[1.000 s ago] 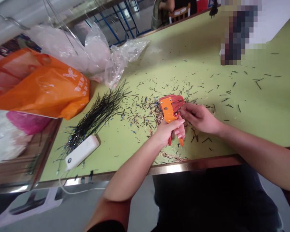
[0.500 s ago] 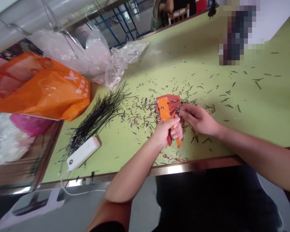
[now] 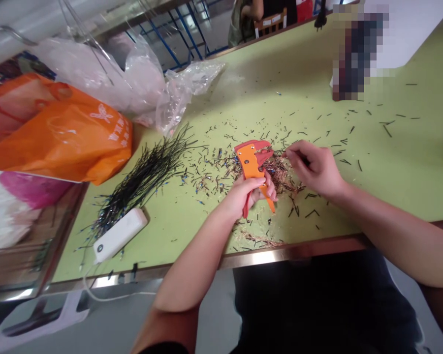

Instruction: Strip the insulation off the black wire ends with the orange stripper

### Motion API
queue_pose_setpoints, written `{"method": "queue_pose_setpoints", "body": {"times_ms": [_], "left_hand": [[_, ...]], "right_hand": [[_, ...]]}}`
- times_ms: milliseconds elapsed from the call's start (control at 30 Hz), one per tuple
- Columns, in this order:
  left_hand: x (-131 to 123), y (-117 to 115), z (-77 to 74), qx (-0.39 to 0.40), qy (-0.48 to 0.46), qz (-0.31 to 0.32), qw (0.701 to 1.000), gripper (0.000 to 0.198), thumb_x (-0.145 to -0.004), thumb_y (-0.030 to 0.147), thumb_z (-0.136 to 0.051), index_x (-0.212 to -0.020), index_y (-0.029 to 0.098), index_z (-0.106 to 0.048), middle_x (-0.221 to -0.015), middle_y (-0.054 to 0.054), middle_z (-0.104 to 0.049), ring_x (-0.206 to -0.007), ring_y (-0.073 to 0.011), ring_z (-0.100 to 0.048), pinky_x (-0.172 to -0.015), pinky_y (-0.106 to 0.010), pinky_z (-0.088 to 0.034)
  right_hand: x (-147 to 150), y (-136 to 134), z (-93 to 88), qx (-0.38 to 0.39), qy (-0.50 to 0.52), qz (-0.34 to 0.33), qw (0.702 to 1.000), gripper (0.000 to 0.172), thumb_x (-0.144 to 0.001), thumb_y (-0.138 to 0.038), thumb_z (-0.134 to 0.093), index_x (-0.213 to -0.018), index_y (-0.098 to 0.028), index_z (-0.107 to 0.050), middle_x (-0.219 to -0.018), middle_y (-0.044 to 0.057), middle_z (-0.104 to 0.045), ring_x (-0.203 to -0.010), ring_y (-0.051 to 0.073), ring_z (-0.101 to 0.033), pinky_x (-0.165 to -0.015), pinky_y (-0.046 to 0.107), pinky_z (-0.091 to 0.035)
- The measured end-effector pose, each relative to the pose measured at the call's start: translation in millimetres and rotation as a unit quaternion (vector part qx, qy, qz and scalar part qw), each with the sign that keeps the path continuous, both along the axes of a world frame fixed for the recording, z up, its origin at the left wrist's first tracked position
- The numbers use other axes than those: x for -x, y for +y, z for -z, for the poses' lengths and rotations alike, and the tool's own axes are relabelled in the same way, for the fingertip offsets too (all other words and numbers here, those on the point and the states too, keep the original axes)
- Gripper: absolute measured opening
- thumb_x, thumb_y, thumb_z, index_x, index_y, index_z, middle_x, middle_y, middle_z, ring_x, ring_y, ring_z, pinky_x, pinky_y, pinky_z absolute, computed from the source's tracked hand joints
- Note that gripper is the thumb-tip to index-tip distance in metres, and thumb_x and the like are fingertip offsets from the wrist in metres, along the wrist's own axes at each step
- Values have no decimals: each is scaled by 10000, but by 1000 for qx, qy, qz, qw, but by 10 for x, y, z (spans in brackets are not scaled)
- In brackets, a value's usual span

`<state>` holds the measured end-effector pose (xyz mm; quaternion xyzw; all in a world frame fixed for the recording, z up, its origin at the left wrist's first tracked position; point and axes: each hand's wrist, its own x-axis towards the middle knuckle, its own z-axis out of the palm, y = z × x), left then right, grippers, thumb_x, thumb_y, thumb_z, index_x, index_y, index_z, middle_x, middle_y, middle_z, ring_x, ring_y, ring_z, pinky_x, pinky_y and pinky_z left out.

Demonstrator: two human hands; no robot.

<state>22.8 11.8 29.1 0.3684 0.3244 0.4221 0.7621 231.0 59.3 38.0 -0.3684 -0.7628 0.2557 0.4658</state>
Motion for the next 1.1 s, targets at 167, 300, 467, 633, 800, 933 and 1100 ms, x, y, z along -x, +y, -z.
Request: {"method": "queue_pose_setpoints", "body": {"times_ms": [167, 300, 467, 633, 800, 933, 1100], "left_hand": [[-23, -30, 67, -19, 18, 15, 1000, 241, -822, 369, -766, -858, 162, -649, -729, -14, -646, -725, -174, -679, -761, -366, -603], [-45, -33, 85, -34, 56, 9, 998, 261, -839, 385, -769, -795, 177, -619, -681, 13, -599, -689, -153, -657, -746, -345, -587], [-89, -47, 68, -60, 105, -15, 993, 380, -869, 436, -759, -674, 204, -529, -585, 52, -500, -564, -111, -553, -632, -303, -529], [-106, -43, 91, -61, 126, -23, 990, 396, -856, 464, -770, -684, 214, -517, -588, 59, -487, -568, -109, -545, -641, -307, -516], [-87, -37, 134, -33, 96, -21, 995, 360, -849, 448, -763, -717, 202, -535, -643, 42, -543, -637, -118, -601, -705, -305, -553], [-79, -46, 162, -14, 72, -15, 997, 307, -845, 415, -777, -800, 189, -574, -699, 23, -601, -689, -137, -648, -727, -311, -579], [-82, -51, 178, -9, 64, -13, 998, 286, -851, 409, -767, -814, 187, -590, -716, 14, -608, -710, -152, -658, -765, -348, -597]], "right_hand": [[7, 18, 8, -3, -6, -3, 1000, 221, -1047, -298, -554, -888, -182, -654, -606, -31, -548, -504, 88, -400, -486, 262, -314], [14, 8, 8, -5, -16, -9, 1000, 198, -1033, -270, -554, -880, -185, -646, -630, -27, -560, -520, 88, -410, -506, 261, -339], [12, -12, 5, -1, -24, -15, 1000, 178, -1022, -242, -548, -877, -185, -635, -631, -30, -563, -507, 83, -401, -505, 260, -339], [7, -17, 5, 11, -29, -5, 1000, 159, -1002, -214, -549, -861, -186, -617, -630, -31, -555, -513, 85, -407, -505, 262, -331], [14, -21, 6, 22, -30, 11, 999, 135, -971, -194, -564, -842, -190, -604, -619, -39, -532, -509, 84, -383, -507, 270, -323], [35, -24, 1, 30, -31, 15, 999, 148, -961, -204, -565, -814, -199, -574, -607, -44, -509, -511, 86, -378, -501, 269, -318], [47, -29, -19, 51, -43, 14, 998, 153, -922, -192, -572, -774, -213, -537, -582, -49, -487, -508, 89, -376, -502, 274, -317]]}}
